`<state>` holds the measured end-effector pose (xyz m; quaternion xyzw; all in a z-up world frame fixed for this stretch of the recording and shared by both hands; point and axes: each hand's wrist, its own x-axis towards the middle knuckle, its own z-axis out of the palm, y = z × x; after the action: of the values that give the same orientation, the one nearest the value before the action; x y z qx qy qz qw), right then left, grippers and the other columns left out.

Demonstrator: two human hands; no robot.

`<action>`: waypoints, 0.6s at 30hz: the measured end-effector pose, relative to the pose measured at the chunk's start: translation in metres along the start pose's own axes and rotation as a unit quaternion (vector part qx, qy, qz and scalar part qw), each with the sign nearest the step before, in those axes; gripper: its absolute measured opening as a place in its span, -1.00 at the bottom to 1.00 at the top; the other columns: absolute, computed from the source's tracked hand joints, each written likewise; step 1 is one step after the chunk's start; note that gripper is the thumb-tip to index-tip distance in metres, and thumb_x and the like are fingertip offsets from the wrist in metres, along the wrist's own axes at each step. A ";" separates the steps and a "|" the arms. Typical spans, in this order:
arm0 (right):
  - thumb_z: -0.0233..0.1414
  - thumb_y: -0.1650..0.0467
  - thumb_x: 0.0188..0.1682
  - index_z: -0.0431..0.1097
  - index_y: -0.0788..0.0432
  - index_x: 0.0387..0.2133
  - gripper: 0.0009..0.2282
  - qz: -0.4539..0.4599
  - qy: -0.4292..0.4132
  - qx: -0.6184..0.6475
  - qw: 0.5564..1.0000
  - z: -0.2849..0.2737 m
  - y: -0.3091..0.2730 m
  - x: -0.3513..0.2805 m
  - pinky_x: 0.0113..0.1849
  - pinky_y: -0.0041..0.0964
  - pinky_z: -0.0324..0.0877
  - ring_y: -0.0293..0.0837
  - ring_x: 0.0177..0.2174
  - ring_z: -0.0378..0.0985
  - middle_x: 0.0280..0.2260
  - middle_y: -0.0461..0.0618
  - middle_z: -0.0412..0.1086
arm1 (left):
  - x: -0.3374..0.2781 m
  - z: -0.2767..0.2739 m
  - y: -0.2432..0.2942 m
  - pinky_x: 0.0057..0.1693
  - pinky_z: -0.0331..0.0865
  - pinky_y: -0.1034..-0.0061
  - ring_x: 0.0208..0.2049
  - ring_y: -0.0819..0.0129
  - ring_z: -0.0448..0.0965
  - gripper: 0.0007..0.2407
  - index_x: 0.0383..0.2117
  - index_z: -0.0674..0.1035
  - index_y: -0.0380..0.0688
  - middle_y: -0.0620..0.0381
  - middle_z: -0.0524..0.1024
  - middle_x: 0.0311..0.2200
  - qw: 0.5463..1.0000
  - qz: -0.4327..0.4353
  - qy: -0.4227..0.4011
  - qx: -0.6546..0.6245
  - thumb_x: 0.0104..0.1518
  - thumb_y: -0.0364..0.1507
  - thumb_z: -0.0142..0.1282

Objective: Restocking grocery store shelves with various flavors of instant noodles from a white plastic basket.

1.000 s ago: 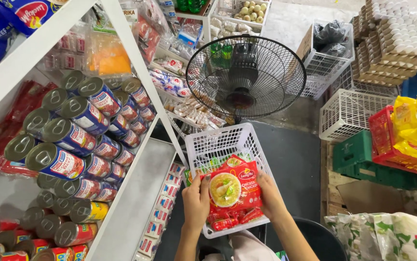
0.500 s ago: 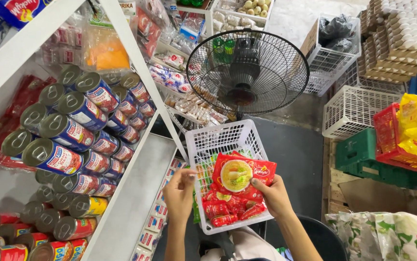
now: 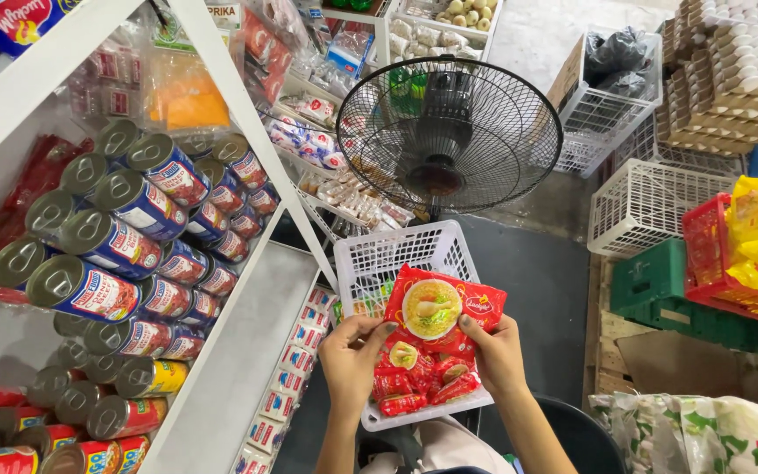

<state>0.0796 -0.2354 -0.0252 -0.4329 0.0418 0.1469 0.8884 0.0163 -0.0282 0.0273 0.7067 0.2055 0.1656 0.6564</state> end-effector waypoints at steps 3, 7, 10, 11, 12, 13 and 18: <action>0.16 0.51 -0.03 0.46 0.46 -0.18 -0.79 -0.010 0.001 -0.007 1.000 0.000 0.005 0.007 -0.20 -0.16 0.58 -0.09 -0.28 0.66 -0.22 0.22 0.57 | 0.004 -0.002 -0.011 -0.52 0.18 0.68 -0.67 0.66 0.35 -0.89 -0.40 0.69 -0.31 0.20 0.52 -0.67 1.000 -0.006 0.014 0.024 0.04 -0.52 0.37; 0.16 0.51 -0.03 0.46 0.46 -0.19 -0.79 0.003 0.000 -0.023 1.000 0.006 0.008 0.014 -0.22 -0.15 0.60 -0.09 -0.31 0.67 -0.24 0.22 0.57 | 0.006 -0.005 -0.028 -0.47 0.21 0.71 -0.61 0.69 0.38 -0.88 -0.34 0.66 -0.30 0.28 0.56 -0.55 0.988 -0.053 -0.002 -0.146 0.12 -0.48 0.30; 0.15 0.53 -0.06 0.45 0.45 -0.17 -0.78 0.045 -0.013 -0.018 0.999 0.014 0.010 0.021 -0.21 -0.15 0.61 -0.09 -0.31 0.68 -0.24 0.21 0.58 | 0.010 -0.009 -0.036 -0.49 0.15 0.70 -0.61 0.67 0.32 -0.89 -0.33 0.66 -0.25 0.29 0.52 -0.55 0.971 -0.095 0.028 -0.216 0.16 -0.45 0.27; 0.15 0.54 -0.09 0.44 0.44 -0.17 -0.77 0.076 -0.021 -0.010 0.997 0.017 0.010 0.023 -0.21 -0.15 0.61 -0.09 -0.31 0.69 -0.24 0.19 0.58 | 0.011 -0.010 -0.039 -0.50 0.15 0.68 -0.64 0.64 0.30 -0.90 -0.34 0.65 -0.22 0.28 0.50 -0.58 0.960 -0.123 0.052 -0.245 0.17 -0.44 0.25; 0.15 0.54 -0.09 0.44 0.44 -0.17 -0.77 0.081 -0.024 -0.011 0.996 0.009 0.019 0.025 -0.21 -0.15 0.61 -0.09 -0.31 0.69 -0.24 0.19 0.58 | 0.013 -0.012 -0.037 -0.50 0.15 0.68 -0.64 0.64 0.30 -0.90 -0.34 0.65 -0.22 0.28 0.50 -0.58 0.960 -0.124 0.058 -0.245 0.17 -0.44 0.25; 0.17 0.56 -0.10 0.43 0.42 -0.14 -0.75 0.113 -0.030 -0.040 0.992 0.002 0.028 0.028 -0.22 -0.15 0.61 -0.10 -0.31 0.68 -0.24 0.19 0.57 | 0.015 -0.014 -0.035 -0.44 0.19 0.69 -0.59 0.66 0.32 -0.90 -0.33 0.64 -0.23 0.31 0.51 -0.54 0.969 -0.088 0.080 -0.217 0.21 -0.44 0.21; 0.20 0.55 -0.13 0.44 0.35 -0.06 -0.67 0.231 -0.104 -0.040 0.967 -0.017 0.054 0.036 -0.24 -0.24 0.55 -0.14 -0.27 0.64 -0.19 0.12 0.57 | 0.024 -0.026 -0.001 -0.18 0.34 0.66 -0.33 0.64 0.41 -0.90 -0.26 0.54 -0.26 0.31 0.54 -0.27 0.984 0.146 0.072 -0.071 0.36 -0.47 0.06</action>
<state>0.0991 -0.2097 -0.0838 -0.4295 0.0422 0.3935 0.8117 0.0236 0.0059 0.0277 0.6669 0.1347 0.3239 0.6574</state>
